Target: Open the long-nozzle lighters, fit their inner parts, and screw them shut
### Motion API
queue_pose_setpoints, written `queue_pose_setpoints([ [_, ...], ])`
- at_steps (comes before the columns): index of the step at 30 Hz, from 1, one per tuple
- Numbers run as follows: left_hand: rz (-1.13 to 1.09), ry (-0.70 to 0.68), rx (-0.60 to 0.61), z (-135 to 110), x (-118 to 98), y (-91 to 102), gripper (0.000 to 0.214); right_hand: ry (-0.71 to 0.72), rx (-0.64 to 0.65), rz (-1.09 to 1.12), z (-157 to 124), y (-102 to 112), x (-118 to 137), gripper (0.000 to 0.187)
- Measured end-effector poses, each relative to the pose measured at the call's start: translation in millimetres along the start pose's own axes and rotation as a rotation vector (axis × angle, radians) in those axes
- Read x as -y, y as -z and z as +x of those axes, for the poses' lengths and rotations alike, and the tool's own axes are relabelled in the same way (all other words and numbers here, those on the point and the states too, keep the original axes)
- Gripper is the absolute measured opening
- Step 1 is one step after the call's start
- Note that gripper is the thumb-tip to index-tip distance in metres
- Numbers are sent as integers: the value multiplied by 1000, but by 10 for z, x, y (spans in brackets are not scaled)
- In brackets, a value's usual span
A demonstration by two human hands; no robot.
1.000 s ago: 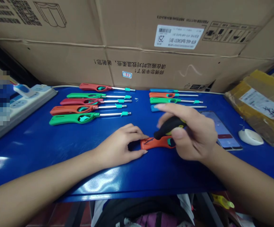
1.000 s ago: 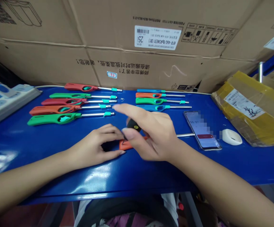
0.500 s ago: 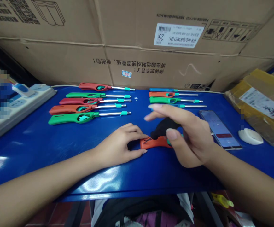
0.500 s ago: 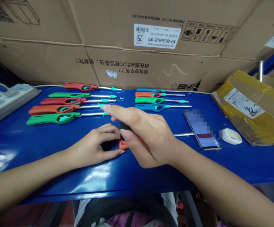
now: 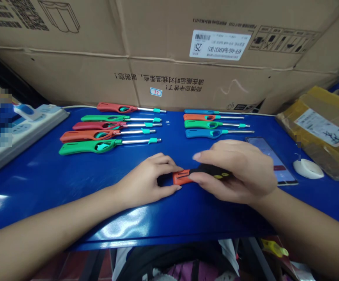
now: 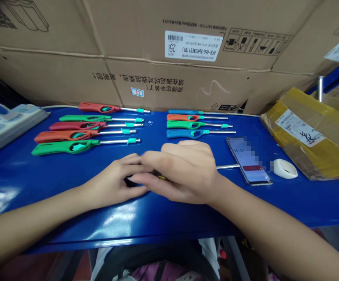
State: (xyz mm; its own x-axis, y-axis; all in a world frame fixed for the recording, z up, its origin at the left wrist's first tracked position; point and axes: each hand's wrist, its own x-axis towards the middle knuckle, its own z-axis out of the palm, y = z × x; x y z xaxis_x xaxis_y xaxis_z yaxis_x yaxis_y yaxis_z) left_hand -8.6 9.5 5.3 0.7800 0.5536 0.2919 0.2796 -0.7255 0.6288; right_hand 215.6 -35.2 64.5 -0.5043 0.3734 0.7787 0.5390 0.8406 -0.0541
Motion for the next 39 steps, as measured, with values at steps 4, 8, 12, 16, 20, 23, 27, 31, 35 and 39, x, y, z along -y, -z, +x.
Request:
queue_pose_setpoints([
  [4, -12, 8, 8, 9, -8, 3, 29, -109, -51, 141, -36, -15, -12, 30],
  [8, -16, 5, 5, 11, -9, 3, 27, -128, -36, 156, -30, -40, -34, 35],
  [12, -20, 10, 10, 6, -16, 7, 26, 17, -75, 18, -17, -30, -71, 28],
  [16, -20, 14, 13, 4, -19, 13, 28, -33, -11, 139, -13, -19, -37, 31],
  [20, 4, 15, 14, 5, -12, 6, 30, -12, -13, 142, 1, -8, -20, 26],
  [23, 2, 8, 12, 7, -11, 5, 31, 25, 34, 18, 4, 13, -32, 23],
  [27, -21, 17, 10, 12, -18, 13, 24, -93, 20, 127, -6, -3, -4, 40],
  [31, -24, 17, 16, 15, -27, 14, 22, -76, 1, 146, -12, -38, -4, 40],
  [35, -18, 19, 12, 13, -30, 14, 22, -10, -10, 27, -29, -32, -33, 40],
  [39, -1, 7, 5, 10, -24, 18, 24, -138, -24, 167, -35, -47, -6, 42],
])
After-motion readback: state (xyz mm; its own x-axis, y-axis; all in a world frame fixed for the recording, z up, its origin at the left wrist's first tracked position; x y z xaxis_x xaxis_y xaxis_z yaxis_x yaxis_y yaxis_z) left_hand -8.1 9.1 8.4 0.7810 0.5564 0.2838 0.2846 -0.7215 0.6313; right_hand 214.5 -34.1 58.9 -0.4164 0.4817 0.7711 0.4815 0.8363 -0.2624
